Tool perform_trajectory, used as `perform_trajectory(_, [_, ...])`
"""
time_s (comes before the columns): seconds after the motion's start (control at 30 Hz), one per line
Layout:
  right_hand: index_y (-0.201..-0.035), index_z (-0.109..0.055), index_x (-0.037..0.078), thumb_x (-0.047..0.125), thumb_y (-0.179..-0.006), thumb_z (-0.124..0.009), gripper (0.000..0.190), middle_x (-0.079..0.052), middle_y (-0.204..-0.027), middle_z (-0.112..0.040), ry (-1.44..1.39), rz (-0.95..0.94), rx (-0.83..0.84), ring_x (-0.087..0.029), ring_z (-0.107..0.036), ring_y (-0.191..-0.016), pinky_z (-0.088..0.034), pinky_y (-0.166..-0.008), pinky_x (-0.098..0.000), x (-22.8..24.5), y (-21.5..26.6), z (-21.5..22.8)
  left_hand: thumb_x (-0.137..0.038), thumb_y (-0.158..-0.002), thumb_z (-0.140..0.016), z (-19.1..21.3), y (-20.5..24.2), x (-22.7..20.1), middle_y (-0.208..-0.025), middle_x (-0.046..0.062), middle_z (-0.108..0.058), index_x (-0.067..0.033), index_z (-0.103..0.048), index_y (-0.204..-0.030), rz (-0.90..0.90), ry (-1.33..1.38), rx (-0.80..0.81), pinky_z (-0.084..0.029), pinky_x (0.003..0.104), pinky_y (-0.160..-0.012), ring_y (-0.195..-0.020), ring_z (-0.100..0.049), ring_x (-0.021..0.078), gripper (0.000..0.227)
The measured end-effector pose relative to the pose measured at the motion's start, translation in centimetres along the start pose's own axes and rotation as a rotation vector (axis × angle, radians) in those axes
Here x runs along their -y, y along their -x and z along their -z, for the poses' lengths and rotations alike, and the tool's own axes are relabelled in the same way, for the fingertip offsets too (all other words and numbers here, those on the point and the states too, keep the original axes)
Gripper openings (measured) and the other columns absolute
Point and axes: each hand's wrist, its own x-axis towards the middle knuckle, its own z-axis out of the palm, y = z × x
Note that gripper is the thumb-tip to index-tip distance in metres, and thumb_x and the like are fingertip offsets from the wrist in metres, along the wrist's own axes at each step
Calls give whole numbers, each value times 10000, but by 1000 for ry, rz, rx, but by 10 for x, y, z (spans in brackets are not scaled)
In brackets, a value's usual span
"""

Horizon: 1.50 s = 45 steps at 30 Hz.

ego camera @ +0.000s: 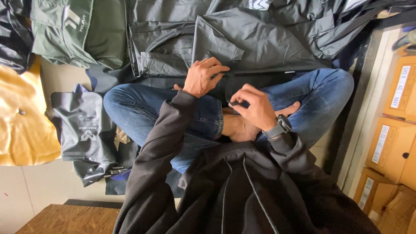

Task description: Folding a large black waterproof garment into a smaller square on the floor.

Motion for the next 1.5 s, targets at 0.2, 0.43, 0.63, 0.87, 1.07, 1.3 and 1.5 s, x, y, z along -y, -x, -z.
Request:
perform_trajectory(0.2, [-957, -792, 130, 34, -831, -790, 159, -70, -710, -646, -64, -2, 107, -263, -698, -687, -591, -659, -387, 6, -7, 6, -249, -897, -742, -10, 6, 8, -1093, -76, -629, -311, -793, -1019, 1, -29, 77, -506, 356, -838, -1028, -650, 203, 147])
perform_trajectory(0.43, [-1011, -789, 61, 164, -920, -795, 138, -64, -729, -727, -114, -97, 0, -191, -709, -678, -562, -663, -345, 1, -27, 19, -281, -914, -737, -17, 9, 18, -1149, -94, -622, -319, -777, -989, -24, -5, 118, -460, 364, -862, -1111, -626, 179, 93])
perform_trajectory(0.63, [-904, -792, 105, 184, -1003, -768, 130, -34, -715, -735, -131, -134, -89, -140, -720, -710, -569, -692, -274, -6, -38, 25, -337, -949, -700, -15, 9, 17, -1159, -93, -614, -311, -770, -965, -25, 43, 110, -439, 349, -854, -1120, -623, 167, 76])
perform_trajectory(0.87, [-956, -785, 35, 106, -1010, -748, 96, -83, -751, -748, -195, -113, -117, -193, -763, -783, -598, -719, -280, -5, -41, 26, -326, -979, -670, -14, 8, 17, -1094, -73, -632, -297, -764, -1009, -17, 46, 122, -453, 333, -827, -1053, -638, 166, 103])
perform_trajectory(1.07, [-1021, -758, 60, 88, -989, -719, 57, -55, -750, -744, -244, -150, -32, -153, -747, -762, -592, -742, -291, -10, -36, 28, -307, -978, -681, -15, 4, 16, -1017, -70, -674, -268, -765, -1020, 5, 61, 116, -479, 335, -780, -979, -678, 165, 102])
perform_trajectory(1.3, [-1040, -731, 89, 58, -860, -715, 183, -60, -742, -786, -153, -80, 361, -246, -770, -733, -581, -749, -400, 14, -22, 39, -158, -957, -735, 13, -7, -3, -899, 7, -754, -167, -793, -1053, 182, 289, -33, -600, 389, -770, -869, -739, 267, 112])
perform_trajectory(1.5, [-1074, -708, 98, 138, -854, -725, 225, -128, -906, -800, -17, -198, 437, -371, -752, -926, -583, -820, -497, -6, -15, 46, -140, -955, -743, 1, -2, 17, -868, 54, -749, -159, -749, -1066, 302, 408, -248, -596, 422, -777, -891, -753, 303, 113])
